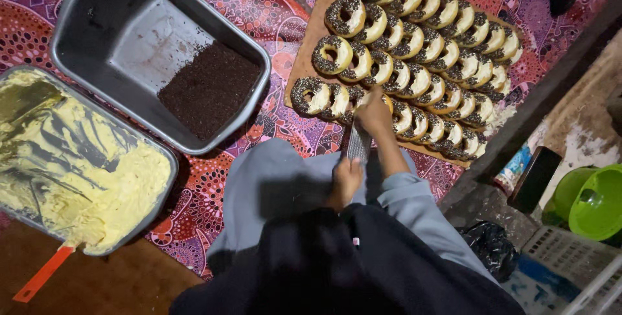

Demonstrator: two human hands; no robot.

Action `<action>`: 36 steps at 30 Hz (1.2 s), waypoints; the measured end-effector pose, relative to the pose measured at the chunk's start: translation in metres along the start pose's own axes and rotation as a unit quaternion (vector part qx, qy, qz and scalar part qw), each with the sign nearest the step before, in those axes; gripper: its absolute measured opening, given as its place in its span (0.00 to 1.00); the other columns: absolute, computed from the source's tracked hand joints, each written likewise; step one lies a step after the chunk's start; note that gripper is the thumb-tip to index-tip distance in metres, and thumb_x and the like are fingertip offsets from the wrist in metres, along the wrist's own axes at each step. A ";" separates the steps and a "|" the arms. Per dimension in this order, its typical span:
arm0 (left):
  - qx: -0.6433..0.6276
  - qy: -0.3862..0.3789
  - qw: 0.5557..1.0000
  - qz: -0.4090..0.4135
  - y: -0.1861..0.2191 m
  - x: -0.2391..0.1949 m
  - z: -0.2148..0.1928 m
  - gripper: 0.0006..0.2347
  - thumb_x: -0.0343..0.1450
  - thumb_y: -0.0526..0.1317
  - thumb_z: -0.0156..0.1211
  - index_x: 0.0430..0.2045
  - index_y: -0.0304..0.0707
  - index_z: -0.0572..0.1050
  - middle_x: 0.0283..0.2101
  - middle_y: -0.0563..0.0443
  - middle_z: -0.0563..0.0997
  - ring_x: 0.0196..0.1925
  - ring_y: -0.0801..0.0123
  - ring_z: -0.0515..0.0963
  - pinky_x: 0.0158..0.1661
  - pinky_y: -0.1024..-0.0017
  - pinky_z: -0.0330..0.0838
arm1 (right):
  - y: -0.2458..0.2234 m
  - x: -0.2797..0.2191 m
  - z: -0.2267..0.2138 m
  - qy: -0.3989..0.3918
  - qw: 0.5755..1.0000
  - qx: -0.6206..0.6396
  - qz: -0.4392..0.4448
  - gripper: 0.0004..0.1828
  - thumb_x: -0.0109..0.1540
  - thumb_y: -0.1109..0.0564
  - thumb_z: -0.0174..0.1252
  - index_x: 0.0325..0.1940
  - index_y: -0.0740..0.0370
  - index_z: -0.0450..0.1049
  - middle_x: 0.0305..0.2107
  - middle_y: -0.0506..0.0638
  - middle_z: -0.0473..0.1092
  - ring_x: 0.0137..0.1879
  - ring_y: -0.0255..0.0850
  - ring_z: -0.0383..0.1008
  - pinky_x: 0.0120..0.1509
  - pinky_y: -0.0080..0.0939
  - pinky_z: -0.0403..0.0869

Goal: The person dips donuts into a yellow glaze and then into dark crumbs, placing them on a board. They then use a grater to sprinkle white shavings over the finished donuts.

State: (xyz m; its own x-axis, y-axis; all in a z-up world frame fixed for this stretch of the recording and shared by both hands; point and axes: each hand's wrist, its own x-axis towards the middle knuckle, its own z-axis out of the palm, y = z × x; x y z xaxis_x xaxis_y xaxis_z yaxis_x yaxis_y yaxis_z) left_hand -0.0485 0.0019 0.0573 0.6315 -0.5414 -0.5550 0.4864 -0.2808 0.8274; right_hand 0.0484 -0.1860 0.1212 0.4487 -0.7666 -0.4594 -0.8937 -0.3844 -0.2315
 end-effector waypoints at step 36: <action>-0.129 -0.140 0.979 -0.068 -0.028 0.025 0.101 0.14 0.79 0.41 0.47 0.23 0.36 0.66 0.16 0.55 0.67 0.13 0.73 0.66 0.15 0.69 0.61 | 0.134 -0.046 -0.065 -0.030 0.982 0.153 0.109 0.29 0.61 0.53 0.54 0.66 0.53 0.60 0.41 0.67 0.75 0.42 0.61 0.81 0.47 0.55 0.77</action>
State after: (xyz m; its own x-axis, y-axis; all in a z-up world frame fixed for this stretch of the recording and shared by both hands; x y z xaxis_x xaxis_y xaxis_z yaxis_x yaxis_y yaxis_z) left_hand -0.1077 -0.0837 0.0292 0.3779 -0.7185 -0.5839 0.7142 -0.1751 0.6777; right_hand -0.0922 -0.2361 0.1673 0.2536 -0.7783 -0.5745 -0.9306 -0.0341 -0.3645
